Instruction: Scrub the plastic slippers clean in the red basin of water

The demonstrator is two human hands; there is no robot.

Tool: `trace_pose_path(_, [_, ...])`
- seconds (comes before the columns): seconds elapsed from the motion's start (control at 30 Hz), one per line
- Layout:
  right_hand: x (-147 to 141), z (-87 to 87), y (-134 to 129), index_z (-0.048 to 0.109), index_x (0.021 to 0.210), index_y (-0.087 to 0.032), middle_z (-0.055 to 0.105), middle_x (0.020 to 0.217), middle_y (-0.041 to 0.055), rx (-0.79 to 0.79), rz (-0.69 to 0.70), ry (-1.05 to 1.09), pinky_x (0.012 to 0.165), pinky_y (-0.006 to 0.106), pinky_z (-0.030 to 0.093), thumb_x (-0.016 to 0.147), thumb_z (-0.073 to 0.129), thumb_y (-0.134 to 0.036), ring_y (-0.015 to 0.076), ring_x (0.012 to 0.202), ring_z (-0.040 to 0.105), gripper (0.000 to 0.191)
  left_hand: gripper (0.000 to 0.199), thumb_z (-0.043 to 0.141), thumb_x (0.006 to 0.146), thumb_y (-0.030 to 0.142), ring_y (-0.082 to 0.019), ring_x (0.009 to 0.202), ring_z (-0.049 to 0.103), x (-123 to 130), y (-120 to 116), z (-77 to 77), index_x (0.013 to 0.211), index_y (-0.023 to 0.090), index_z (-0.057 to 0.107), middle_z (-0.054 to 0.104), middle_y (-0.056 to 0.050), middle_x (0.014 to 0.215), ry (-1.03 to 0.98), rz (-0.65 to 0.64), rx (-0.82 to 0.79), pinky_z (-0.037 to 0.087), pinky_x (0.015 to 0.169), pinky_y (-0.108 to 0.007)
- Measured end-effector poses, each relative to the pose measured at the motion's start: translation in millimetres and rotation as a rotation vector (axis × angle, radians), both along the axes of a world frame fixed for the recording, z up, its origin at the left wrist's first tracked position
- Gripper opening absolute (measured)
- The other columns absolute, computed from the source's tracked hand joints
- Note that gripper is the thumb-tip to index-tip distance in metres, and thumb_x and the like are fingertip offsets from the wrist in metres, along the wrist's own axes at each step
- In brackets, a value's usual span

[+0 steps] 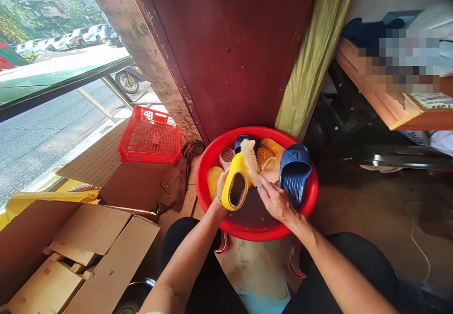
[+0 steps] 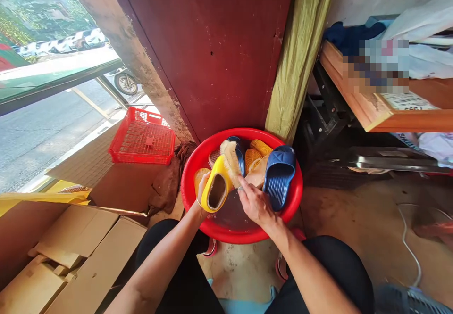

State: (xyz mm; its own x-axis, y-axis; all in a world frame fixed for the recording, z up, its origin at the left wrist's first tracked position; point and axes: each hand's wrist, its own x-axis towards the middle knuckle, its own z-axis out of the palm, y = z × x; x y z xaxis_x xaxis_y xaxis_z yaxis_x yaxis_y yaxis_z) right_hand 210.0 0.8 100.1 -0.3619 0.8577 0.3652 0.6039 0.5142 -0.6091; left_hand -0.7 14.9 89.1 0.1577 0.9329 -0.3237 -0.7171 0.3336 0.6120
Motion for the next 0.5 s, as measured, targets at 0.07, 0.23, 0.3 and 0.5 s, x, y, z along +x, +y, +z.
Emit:
trace_pose_path(0.07, [-3, -3.6, -1, 0.042, 0.152, -0.022, 0.067, 0.133, 0.0083, -0.03, 0.059, -0.053, 0.096, 0.032, 0.056, 0.098, 0.043, -0.026, 0.022, 0.115, 0.067, 0.053, 0.045, 0.057, 0.08, 0.058, -0.033, 0.098, 0.069, -4, 0, -1.5, 0.094, 0.018, 0.071, 0.076, -0.01, 0.089, 0.046, 0.053, -0.008, 0.059, 0.083, -0.047])
trace_pose_path(0.23, [-6, -10.8, -11, 0.044, 0.15, -0.024, 0.072, 0.124, 0.006, -0.116, 0.087, -0.145, 0.094, 0.034, 0.058, 0.096, 0.046, -0.023, 0.0216, 0.105, 0.072, 0.055, 0.04, 0.058, 0.08, 0.056, -0.028, 0.089, 0.071, -13, 5, -7.3, 0.09, 0.019, 0.07, 0.075, -0.007, 0.087, 0.057, 0.183, -0.011, 0.059, 0.078, -0.042])
trace_pose_path(0.3, [-8, -12.3, -20, 0.044, 0.15, -0.025, 0.071, 0.126, 0.0054, -0.111, 0.115, -0.149, 0.093, 0.034, 0.058, 0.095, 0.048, -0.023, 0.0214, 0.105, 0.072, 0.055, 0.045, 0.059, 0.08, 0.057, -0.027, 0.09, 0.071, -12, 6, -8.6, 0.098, 0.018, 0.07, 0.075, -0.007, 0.088, 0.034, 0.261, 0.003, 0.06, 0.077, -0.04])
trace_pose_path(0.5, [-19, -16.0, -35, 0.041, 0.152, -0.017, 0.067, 0.132, 0.0107, -0.065, 0.123, 0.011, 0.096, 0.033, 0.057, 0.097, 0.044, -0.025, 0.0221, 0.115, 0.067, 0.055, 0.064, 0.059, 0.083, 0.064, -0.031, 0.098, 0.071, -8, 4, -5.6, 0.124, 0.015, 0.065, 0.076, -0.012, 0.1, 0.0, 0.201, 0.074, 0.059, 0.082, -0.042])
